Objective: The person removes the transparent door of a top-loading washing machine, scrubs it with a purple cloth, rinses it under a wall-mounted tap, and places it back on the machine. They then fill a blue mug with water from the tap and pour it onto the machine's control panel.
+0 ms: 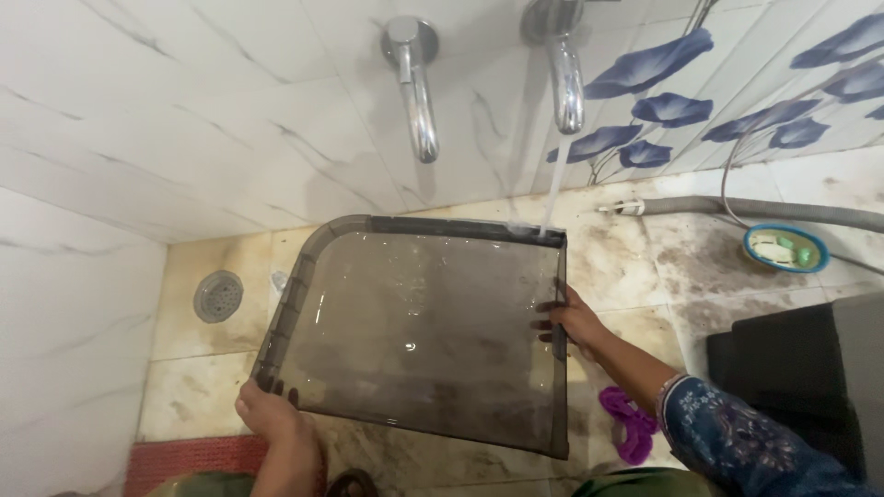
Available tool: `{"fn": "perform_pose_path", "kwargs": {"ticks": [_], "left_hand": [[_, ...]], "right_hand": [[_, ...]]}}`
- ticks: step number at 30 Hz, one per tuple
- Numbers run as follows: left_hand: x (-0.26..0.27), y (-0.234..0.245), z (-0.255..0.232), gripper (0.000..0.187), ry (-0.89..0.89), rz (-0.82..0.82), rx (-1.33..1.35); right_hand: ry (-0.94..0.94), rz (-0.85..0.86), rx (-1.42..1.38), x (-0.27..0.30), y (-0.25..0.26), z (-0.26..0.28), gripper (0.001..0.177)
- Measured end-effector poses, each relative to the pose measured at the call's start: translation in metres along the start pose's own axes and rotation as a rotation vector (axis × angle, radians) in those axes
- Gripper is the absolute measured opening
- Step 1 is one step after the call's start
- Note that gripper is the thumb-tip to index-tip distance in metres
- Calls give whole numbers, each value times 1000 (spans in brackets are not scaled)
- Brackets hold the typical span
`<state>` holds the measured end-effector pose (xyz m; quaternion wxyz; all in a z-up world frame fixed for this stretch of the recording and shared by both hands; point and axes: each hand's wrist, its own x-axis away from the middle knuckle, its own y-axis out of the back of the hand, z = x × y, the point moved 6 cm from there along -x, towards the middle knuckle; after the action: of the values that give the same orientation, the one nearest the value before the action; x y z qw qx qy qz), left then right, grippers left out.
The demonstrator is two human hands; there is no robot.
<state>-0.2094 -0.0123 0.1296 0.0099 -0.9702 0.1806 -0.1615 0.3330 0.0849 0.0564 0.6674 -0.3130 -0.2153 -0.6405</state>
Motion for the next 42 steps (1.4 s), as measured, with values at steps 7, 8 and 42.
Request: {"fn": "perform_pose_path", "kwargs": {"ticks": [7,8,42], "left_hand": [[4,-4,-30,26,-27,14,32],[4,-4,-32,25,-25,7,35],[79,-65,160,27,502,354,-141]], "right_hand": [[65,63,-45,-7,-23,19,82],[83,79,-53,-7,-25,20,81],[152,-470,5,154,148,19,80]]}}
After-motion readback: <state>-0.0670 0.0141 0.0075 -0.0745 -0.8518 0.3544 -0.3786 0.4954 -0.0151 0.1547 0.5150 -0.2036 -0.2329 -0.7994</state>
